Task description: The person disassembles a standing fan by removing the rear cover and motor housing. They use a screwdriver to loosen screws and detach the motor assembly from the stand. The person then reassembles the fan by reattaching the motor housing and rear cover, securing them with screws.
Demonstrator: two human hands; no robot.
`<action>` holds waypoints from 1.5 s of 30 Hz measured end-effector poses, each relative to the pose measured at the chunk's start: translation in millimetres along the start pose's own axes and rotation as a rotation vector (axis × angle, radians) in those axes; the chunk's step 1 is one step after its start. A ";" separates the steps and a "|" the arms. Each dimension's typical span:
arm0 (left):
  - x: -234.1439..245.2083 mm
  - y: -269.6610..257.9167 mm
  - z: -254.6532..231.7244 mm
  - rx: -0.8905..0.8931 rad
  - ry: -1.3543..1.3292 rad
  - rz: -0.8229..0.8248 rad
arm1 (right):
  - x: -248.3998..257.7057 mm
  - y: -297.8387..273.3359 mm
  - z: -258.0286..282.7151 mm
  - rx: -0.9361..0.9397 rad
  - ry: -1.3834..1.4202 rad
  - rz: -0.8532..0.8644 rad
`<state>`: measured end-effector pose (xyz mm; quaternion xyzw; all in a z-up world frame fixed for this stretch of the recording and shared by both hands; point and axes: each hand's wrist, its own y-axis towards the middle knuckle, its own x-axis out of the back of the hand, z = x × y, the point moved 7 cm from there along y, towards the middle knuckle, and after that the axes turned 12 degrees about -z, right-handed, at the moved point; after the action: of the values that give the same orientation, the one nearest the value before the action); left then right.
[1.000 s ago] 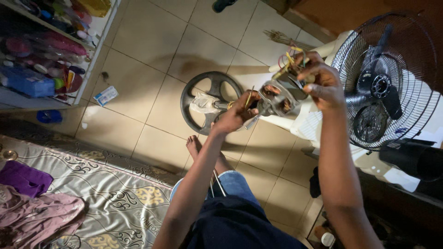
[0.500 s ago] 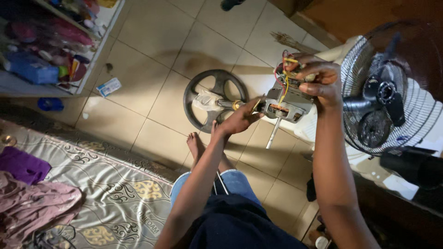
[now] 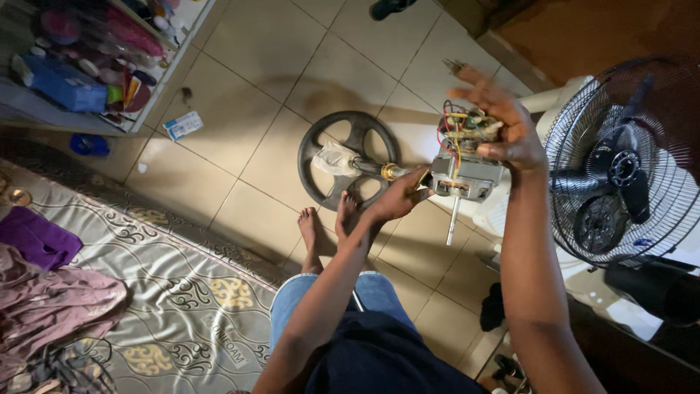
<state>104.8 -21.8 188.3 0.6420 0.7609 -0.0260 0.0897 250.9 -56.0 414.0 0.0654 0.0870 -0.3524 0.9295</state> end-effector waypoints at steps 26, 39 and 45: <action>46.3 -1.2 -76.1 0.589 -0.393 -0.012 | 24.8 -89.3 -114.5 -0.031 0.402 -0.619; 48.9 37.4 -139.0 0.479 -0.474 -0.075 | -3.1 -144.5 -150.6 -0.091 -0.119 -0.760; 51.3 34.5 -143.7 0.420 -0.534 -0.092 | -7.5 -122.6 -168.8 -0.283 -0.829 -0.729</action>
<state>115.7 56.3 323.3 0.5821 0.7168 -0.3532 0.1505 144.1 -111.4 243.3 -0.2379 -0.2219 -0.6315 0.7038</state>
